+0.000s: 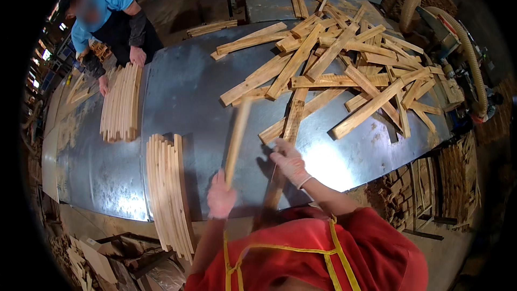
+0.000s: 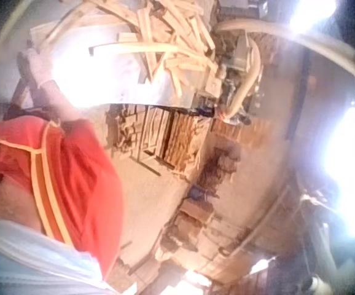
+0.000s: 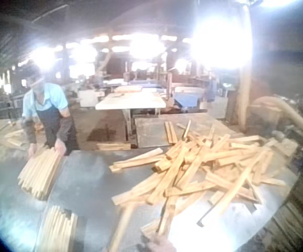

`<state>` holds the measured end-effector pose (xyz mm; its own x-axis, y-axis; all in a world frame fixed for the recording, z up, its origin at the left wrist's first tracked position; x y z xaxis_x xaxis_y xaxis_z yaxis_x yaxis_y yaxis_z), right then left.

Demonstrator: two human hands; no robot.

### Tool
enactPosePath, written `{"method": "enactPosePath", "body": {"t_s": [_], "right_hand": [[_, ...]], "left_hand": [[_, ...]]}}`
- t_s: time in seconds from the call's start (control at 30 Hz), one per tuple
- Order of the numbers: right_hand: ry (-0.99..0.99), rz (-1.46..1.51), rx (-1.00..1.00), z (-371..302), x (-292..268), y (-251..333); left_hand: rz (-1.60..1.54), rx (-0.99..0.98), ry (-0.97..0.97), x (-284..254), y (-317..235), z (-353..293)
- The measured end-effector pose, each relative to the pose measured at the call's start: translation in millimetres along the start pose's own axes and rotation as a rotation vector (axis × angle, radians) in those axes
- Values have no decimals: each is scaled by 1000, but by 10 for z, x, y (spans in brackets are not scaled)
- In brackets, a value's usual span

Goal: The person picks up wooden planks from a disorganized pile on a metal table and stacks them neatly. They handle the planks one by one, aligning them into a growing stack.

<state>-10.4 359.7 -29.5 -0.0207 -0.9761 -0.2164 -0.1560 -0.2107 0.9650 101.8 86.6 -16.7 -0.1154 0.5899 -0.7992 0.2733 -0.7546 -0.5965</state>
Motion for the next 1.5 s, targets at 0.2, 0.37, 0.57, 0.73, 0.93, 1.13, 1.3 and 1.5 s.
{"method": "enactPosePath", "body": {"t_s": [0.2,0.37,0.57,0.73,0.93,1.13,1.3,1.5], "right_hand": [[-498,-367,-36,118,-1301,-246],[-958,-152,307,470,-2609,-797],[-698,462,588,901,-2692,-1708],[-252,446,483,640,-1928,-1121],[-296,-660,-208,775,-2110,-388],[179,-1297,-450,1166,-2177,-277],[257,-1305,-558,980,-1639,-34],[301,-1104,-795,252,-794,415]], "left_hand": [[706,-59,-251,-646,1323,-843],[798,-68,-291,-727,1321,-767],[95,314,-81,-63,-149,-228],[311,391,5,831,-937,-77],[326,98,374,1331,-1359,165],[-523,-242,394,865,-933,121],[-155,-235,-15,233,-307,-183],[808,-107,-232,-612,1049,-647]]}}
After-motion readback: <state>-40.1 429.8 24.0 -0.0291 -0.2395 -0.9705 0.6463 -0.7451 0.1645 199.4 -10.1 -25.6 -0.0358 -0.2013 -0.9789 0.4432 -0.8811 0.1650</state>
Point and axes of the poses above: each hand's wrist, its own z-axis towards the middle knuckle, its own x-axis out of the palm, y = z × x, the point moved 6 cm from there along z, towards the middle knuckle, and after that the axes turned 5 degrees about -y, right-handed, at the moved point
